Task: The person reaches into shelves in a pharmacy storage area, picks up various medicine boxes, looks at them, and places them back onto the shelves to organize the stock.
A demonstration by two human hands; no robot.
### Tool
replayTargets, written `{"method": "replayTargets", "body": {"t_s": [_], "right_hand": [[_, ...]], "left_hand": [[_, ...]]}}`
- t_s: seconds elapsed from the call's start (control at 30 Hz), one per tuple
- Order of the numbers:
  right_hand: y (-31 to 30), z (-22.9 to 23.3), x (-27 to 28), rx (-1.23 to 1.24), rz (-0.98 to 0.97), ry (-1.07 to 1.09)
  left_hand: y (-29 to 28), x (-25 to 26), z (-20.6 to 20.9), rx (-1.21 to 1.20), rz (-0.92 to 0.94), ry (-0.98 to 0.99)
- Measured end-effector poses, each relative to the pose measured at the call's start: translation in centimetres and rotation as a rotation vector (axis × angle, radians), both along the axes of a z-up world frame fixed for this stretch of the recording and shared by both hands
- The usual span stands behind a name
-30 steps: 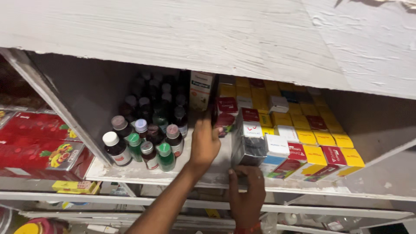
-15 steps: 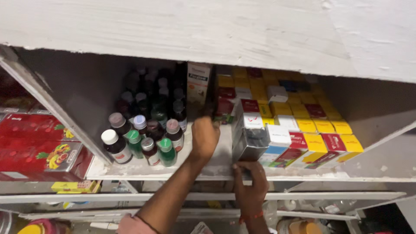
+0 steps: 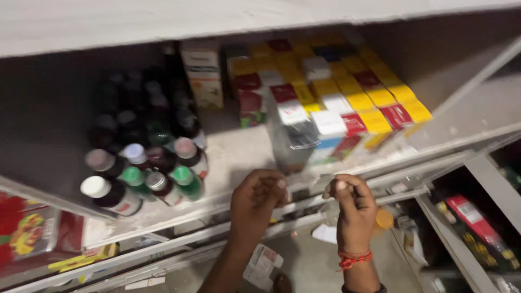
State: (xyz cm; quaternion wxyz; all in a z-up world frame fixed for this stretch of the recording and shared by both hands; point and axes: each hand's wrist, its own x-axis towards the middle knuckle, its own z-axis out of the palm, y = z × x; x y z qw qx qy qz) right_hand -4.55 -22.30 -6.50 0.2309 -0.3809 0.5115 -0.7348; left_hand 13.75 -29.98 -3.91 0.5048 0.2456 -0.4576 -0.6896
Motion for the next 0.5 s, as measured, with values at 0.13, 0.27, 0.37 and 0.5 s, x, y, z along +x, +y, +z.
{"method": "replayTargets", "body": {"t_s": [0.13, 0.27, 0.37, 0.5], "right_hand": [[5.3, 0.3, -3.0, 0.058, -0.095, -0.113], [10.5, 0.2, -6.9, 0.107, -0.213, -0.108], [15.4, 0.0, -10.8, 0.09, -0.209, -0.085], [23.9, -0.1, -18.5, 0.113, -0.267, -0.084]], "left_hand": [[2.8, -3.4, -0.7, -0.093, -0.041, 0.021], [6.7, -8.7, -0.4, -0.045, -0.121, -0.117], [10.3, -14.3, -0.6, -0.109, -0.185, -0.134], [17.6, -23.1, -1.0, -0.211, -0.262, -0.152]]}}
